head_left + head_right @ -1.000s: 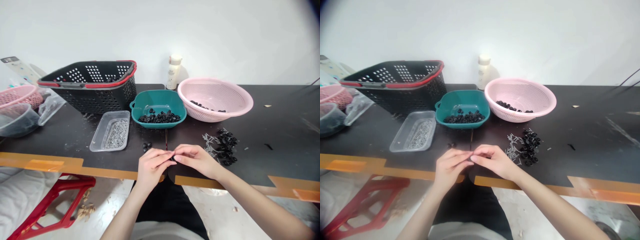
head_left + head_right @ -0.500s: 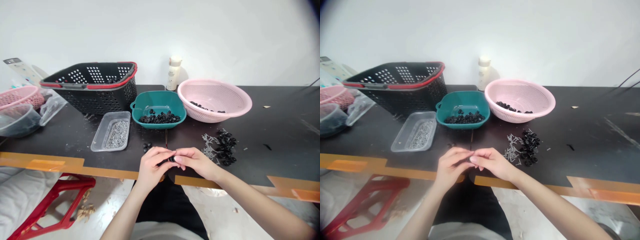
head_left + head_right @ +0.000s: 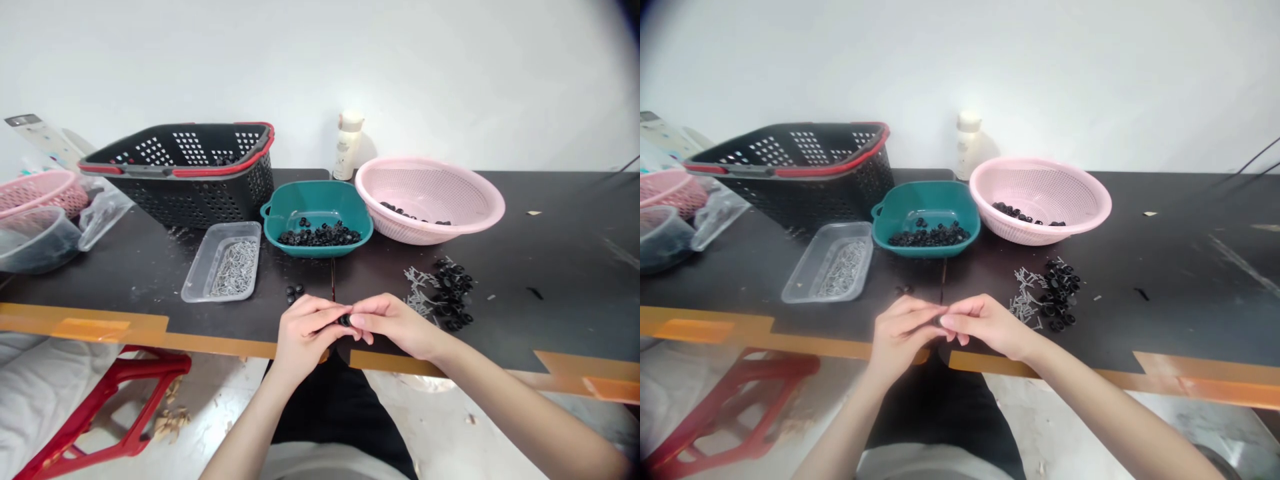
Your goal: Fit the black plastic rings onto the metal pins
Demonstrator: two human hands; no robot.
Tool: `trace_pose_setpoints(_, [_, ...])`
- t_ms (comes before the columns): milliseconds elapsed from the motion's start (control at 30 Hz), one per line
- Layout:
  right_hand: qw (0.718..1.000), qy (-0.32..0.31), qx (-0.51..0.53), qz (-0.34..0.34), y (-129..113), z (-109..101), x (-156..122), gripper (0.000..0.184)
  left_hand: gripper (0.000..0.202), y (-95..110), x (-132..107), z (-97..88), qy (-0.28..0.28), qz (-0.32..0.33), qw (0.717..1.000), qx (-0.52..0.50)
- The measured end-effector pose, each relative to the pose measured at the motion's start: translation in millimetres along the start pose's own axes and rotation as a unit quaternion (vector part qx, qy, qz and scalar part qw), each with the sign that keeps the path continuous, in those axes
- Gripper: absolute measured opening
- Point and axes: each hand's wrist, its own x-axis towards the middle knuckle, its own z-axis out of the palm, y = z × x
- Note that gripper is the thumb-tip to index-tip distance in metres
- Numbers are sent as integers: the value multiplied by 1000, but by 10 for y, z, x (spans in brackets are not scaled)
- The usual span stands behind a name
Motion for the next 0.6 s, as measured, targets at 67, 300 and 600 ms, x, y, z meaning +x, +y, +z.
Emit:
trace_pose_setpoints(67, [1000, -8, 3, 4, -11, -14, -2, 33, 18, -8, -3, 0, -12, -1, 1000, -4])
trace_pose_setpoints(300, [999, -13, 27, 24, -14, 2, -1, 31, 17, -2, -14, 4, -15, 6, 1000, 6])
trace_pose_setpoints(600, [998, -1, 62, 15, 22, 36, 10, 31, 14, -8, -30, 9, -3, 9, 1000, 27])
